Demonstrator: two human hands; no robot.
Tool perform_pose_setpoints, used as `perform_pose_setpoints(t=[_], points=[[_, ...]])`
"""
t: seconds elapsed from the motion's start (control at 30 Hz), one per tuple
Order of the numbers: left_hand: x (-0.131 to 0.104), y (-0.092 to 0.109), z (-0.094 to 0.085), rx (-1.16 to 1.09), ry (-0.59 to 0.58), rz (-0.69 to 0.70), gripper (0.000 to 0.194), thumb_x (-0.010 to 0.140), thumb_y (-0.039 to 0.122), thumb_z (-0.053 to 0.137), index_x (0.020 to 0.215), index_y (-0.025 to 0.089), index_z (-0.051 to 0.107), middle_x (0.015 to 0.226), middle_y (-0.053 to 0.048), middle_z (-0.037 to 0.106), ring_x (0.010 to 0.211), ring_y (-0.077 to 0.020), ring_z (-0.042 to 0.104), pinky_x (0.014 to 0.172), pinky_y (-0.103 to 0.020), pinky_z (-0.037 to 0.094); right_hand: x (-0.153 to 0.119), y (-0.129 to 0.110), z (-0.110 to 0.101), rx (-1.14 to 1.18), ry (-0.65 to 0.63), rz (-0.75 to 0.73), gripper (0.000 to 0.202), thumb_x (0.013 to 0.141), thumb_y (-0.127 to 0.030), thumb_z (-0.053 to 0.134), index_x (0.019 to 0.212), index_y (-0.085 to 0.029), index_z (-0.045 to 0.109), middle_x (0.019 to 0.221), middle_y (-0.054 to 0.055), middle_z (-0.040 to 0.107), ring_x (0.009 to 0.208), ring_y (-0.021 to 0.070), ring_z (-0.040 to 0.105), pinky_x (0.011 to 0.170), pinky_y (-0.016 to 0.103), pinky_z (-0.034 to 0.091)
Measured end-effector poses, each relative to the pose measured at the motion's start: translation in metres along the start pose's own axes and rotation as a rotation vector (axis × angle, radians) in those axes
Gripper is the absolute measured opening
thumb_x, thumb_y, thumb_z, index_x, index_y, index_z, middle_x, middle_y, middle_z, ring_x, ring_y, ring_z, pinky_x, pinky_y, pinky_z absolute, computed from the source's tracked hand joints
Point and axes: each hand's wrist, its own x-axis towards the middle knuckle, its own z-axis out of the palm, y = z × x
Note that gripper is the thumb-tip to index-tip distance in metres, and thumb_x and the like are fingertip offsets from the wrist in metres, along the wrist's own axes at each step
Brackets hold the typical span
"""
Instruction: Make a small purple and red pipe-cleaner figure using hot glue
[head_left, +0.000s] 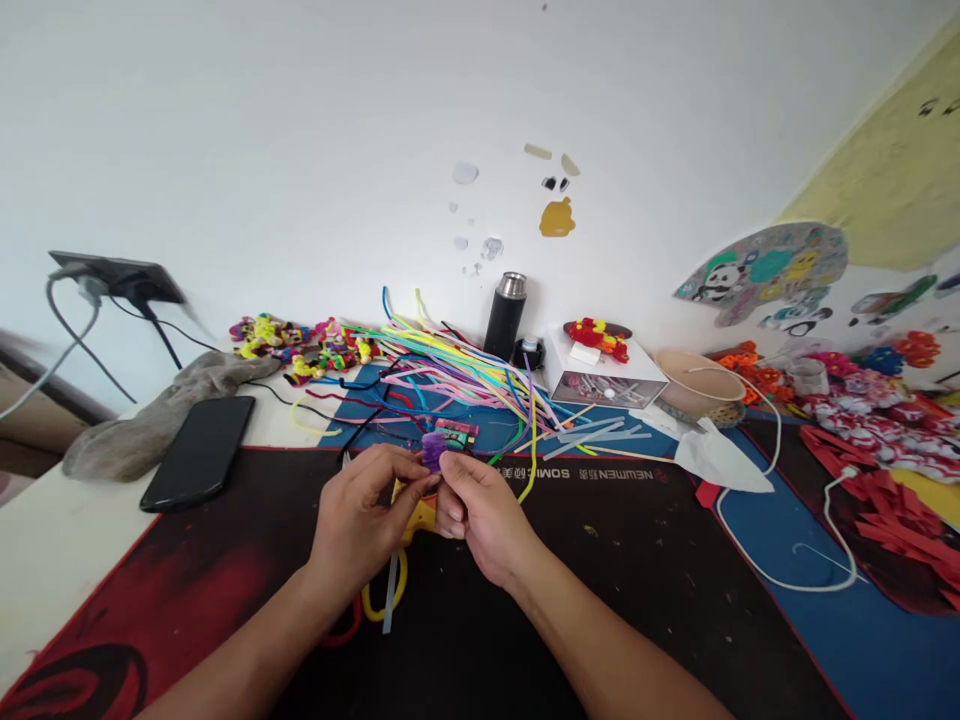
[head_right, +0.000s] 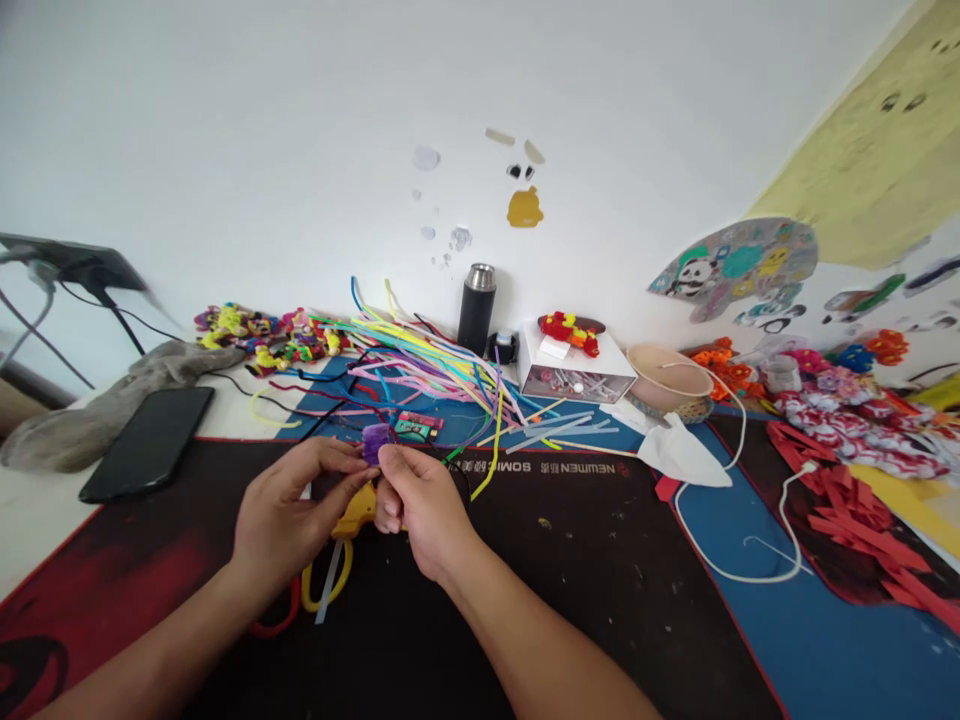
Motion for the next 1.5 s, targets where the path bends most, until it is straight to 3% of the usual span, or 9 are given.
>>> perform_pose_setpoints(t=[0.2, 0.33, 0.43, 0.6, 0.7, 0.87, 1.1, 1.37, 1.5], points=[[-0.003, -0.005, -0.006, -0.116, -0.135, -0.188, 0.007, 0.094, 0.03, 0.083, 0.094, 0.025, 0.077, 0.089, 0.0, 0.079, 0.078, -0.0177, 0.073, 0.072, -0.026, 0.055, -0.003, -0.012, -0.001, -0.099, -0.003, -0.038, 0.05, 0.087, -0.065, 0.085, 0.079, -0.021, 0.063, 0.05, -0.012, 0.042, 0.042, 0.0065, 0.032, 0.047, 0.024, 0.026], [0.006, -0.001, -0.016, -0.372, -0.106, -0.465, 0.02, 0.096, 0.042, 0.079, 0.105, 0.025, 0.075, 0.088, -0.001, 0.076, 0.078, -0.0196, 0.072, 0.068, -0.028, 0.057, -0.006, -0.019, -0.001, -0.261, 0.005, -0.03, 0.047, 0.088, -0.064, 0.083, 0.1, -0.019, 0.075, 0.051, -0.012, 0.04, 0.044, 0.0082, 0.031, 0.045, 0.024, 0.025], [0.012, -0.001, -0.021, -0.477, -0.233, -0.56, 0.037, 0.093, 0.047, 0.082, 0.122, 0.025, 0.076, 0.089, -0.001, 0.075, 0.078, -0.0197, 0.07, 0.067, -0.027, 0.056, -0.008, -0.018, -0.002, -0.437, -0.029, -0.046, 0.047, 0.094, -0.061, 0.078, 0.112, -0.018, 0.079, 0.059, -0.008, 0.048, 0.048, 0.0093, 0.036, 0.048, 0.024, 0.03], [0.014, -0.005, -0.022, -0.521, -0.312, -0.605, 0.037, 0.089, 0.055, 0.085, 0.105, 0.022, 0.083, 0.098, -0.007, 0.081, 0.087, -0.0232, 0.073, 0.073, -0.03, 0.059, -0.01, -0.016, -0.002, -0.656, -0.008, -0.182, 0.033, 0.1, -0.048, 0.074, 0.118, -0.021, 0.082, 0.081, 0.0, 0.067, 0.069, 0.0143, 0.053, 0.065, 0.027, 0.042], [0.014, -0.003, -0.021, -0.604, -0.277, -0.675, 0.037, 0.088, 0.055, 0.087, 0.104, 0.022, 0.081, 0.091, -0.006, 0.08, 0.076, -0.0201, 0.071, 0.063, -0.027, 0.056, -0.01, -0.018, -0.003, -0.641, 0.024, -0.166, 0.035, 0.1, -0.047, 0.074, 0.122, -0.022, 0.081, 0.078, -0.001, 0.064, 0.068, 0.0149, 0.052, 0.064, 0.028, 0.04], [0.014, 0.0, -0.021, -0.614, -0.205, -0.661, 0.038, 0.087, 0.052, 0.089, 0.11, 0.023, 0.082, 0.085, -0.005, 0.078, 0.071, -0.0187, 0.069, 0.059, -0.025, 0.055, -0.01, -0.017, -0.005, -0.601, 0.059, -0.165, 0.044, 0.098, -0.053, 0.076, 0.129, -0.022, 0.078, 0.069, -0.005, 0.047, 0.059, 0.0134, 0.043, 0.056, 0.027, 0.034], [0.01, -0.003, -0.019, -0.605, -0.179, -0.704, 0.038, 0.087, 0.049, 0.09, 0.113, 0.023, 0.084, 0.092, -0.006, 0.081, 0.075, -0.0188, 0.071, 0.064, -0.025, 0.058, -0.01, -0.015, -0.005, -0.588, 0.087, -0.186, 0.045, 0.099, -0.057, 0.074, 0.126, -0.021, 0.079, 0.07, -0.004, 0.051, 0.058, 0.0135, 0.044, 0.053, 0.027, 0.034], [0.008, 0.001, -0.018, -0.455, -0.159, -0.588, 0.035, 0.089, 0.049, 0.086, 0.112, 0.023, 0.085, 0.101, -0.009, 0.084, 0.082, -0.0228, 0.076, 0.065, -0.028, 0.061, -0.01, -0.014, -0.005, -0.514, 0.1, -0.199, 0.045, 0.099, -0.058, 0.073, 0.125, -0.022, 0.08, 0.062, -0.006, 0.046, 0.054, 0.0125, 0.04, 0.05, 0.026, 0.032], [0.004, 0.001, -0.018, -0.321, -0.152, -0.439, 0.026, 0.094, 0.042, 0.081, 0.115, 0.026, 0.084, 0.106, -0.008, 0.083, 0.087, -0.0235, 0.077, 0.072, -0.03, 0.063, -0.009, -0.013, -0.005, -0.473, 0.091, -0.171, 0.043, 0.098, -0.055, 0.073, 0.124, -0.021, 0.081, 0.061, -0.007, 0.043, 0.052, 0.0111, 0.034, 0.049, 0.026, 0.029]])
